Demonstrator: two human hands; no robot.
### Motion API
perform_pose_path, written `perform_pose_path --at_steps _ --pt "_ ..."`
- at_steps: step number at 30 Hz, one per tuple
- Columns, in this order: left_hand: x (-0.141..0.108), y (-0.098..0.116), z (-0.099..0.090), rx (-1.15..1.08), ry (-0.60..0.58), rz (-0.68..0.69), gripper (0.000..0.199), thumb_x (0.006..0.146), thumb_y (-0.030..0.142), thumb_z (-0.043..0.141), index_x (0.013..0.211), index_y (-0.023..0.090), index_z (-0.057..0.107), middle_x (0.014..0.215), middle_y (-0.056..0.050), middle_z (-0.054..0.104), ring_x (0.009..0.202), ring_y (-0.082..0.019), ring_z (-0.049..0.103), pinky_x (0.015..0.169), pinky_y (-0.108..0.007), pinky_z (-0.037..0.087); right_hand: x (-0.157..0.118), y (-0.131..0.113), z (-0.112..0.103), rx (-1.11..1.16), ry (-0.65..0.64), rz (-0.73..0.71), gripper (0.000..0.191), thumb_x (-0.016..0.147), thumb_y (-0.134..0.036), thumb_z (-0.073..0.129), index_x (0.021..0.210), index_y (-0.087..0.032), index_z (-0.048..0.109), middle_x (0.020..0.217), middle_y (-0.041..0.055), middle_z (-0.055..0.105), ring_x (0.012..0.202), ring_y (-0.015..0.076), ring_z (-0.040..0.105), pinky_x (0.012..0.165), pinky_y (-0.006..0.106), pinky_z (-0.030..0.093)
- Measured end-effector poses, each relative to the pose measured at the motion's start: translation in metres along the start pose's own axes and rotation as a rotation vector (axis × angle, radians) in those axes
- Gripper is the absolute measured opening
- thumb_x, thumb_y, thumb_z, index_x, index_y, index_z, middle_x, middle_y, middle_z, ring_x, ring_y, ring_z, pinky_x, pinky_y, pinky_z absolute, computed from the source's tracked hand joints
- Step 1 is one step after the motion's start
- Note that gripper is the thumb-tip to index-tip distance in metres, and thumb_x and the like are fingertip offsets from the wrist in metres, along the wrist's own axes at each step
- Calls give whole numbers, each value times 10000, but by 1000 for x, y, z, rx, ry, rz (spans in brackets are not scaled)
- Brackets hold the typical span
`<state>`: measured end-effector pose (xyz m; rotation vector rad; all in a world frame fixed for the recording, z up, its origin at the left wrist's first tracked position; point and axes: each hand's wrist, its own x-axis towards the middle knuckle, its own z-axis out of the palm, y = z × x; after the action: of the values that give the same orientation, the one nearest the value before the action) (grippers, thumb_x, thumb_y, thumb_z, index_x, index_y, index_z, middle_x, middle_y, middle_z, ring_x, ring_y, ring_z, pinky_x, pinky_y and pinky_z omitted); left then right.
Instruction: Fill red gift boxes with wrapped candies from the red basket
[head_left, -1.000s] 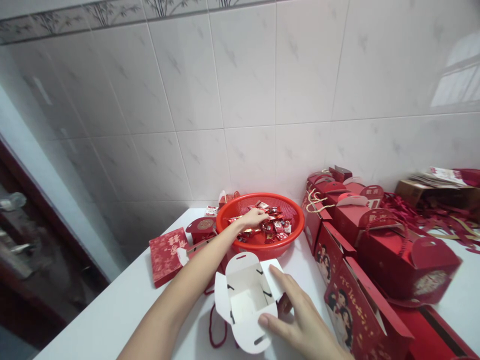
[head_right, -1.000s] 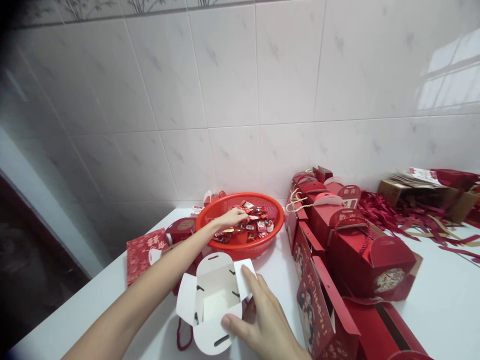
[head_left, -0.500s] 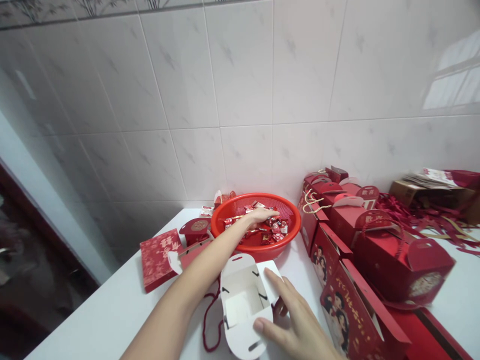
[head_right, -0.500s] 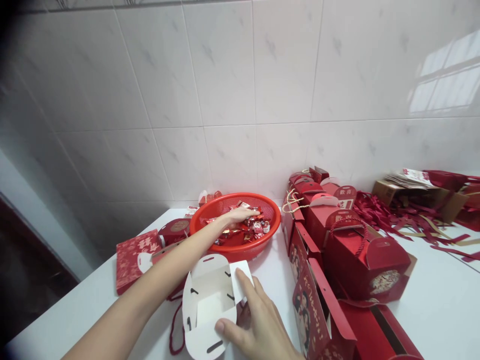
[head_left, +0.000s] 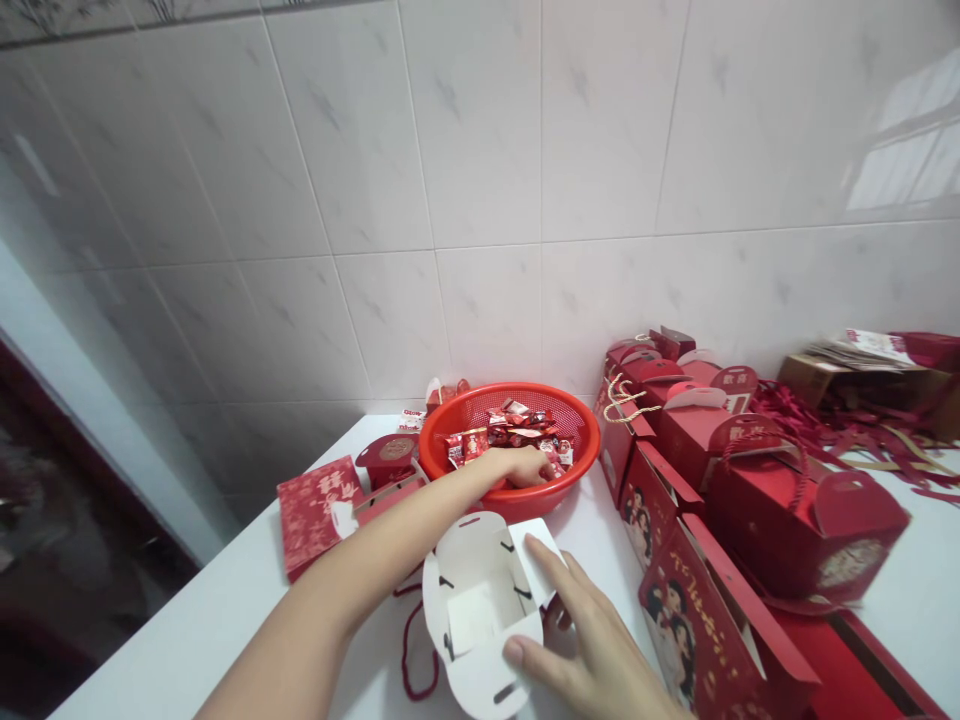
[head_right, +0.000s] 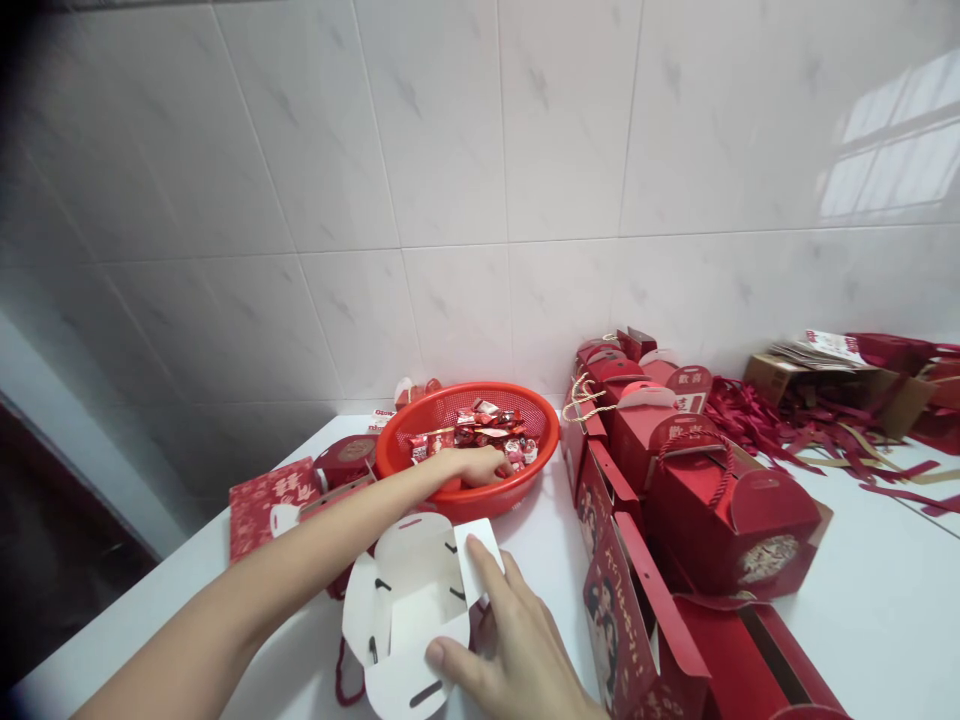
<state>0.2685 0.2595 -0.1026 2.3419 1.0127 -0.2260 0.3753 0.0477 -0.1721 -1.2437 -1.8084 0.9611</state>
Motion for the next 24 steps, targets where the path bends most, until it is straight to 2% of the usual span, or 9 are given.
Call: perform_pose_path --at_steps 5,8,10,12,15,18,21,24 --pt "-3 -6 0 -17 -97 -33 222 630 101 636 768 199 779 683 4 697 640 -197 595 624 -280 460 1 2 1 2 2 -6 778 819 -445 685 1521 -293 387 1161 84 595 832 205 609 801 305 544" --pt "-5 -8 -1 -75 -82 -30 147 618 98 641 664 187 747 613 19 658 609 -178 570 621 -273 446 1 2 0 -1 -5 0 783 828 -442 678 1531 -279 372 1197 93 585 841 202 606 820 311 543" --pt "-7 -8 -4 -142 -12 -14 83 657 141 649 609 172 710 582 16 625 607 -169 555 628 -269 439 1 0 0 -5 -10 2 785 829 -443 677 1531 -268 373 1195 96 583 846 204 604 826 316 541" --pt "-10 -7 -8 -238 84 20 136 725 205 629 611 162 687 615 6 627 646 -165 565 653 -260 445 1 -2 -1 -8 -17 6 777 828 -442 679 1525 -273 382 1184 90 589 846 204 606 822 313 540" --pt "-15 -5 -14 -409 231 79 196 811 245 553 695 152 681 766 -15 681 779 -162 608 749 -241 468 1 -5 -3 -7 -20 14 767 823 -441 679 1517 -282 395 1152 80 606 834 204 612 802 307 543" --pt "-22 -3 -18 -558 348 104 171 809 196 518 738 148 667 891 -29 706 910 -163 620 867 -239 464 1 -8 -3 -4 -10 17 772 814 -437 686 1515 -273 405 1169 86 628 842 211 627 807 314 547" --pt "-30 -2 -20 -671 407 118 158 766 153 517 748 148 674 972 -39 715 989 -175 617 916 -250 459 1 -10 -3 -2 11 17 791 812 -425 687 1527 -252 396 1295 107 616 887 223 645 853 339 549" --pt "-41 0 -22 -761 426 130 187 773 201 531 817 153 707 1025 -45 714 1026 -200 619 903 -277 480 1 -9 -3 -32 78 22 827 805 -420 682 1546 -230 369 1480 126 505 993 261 650 910 389 538"
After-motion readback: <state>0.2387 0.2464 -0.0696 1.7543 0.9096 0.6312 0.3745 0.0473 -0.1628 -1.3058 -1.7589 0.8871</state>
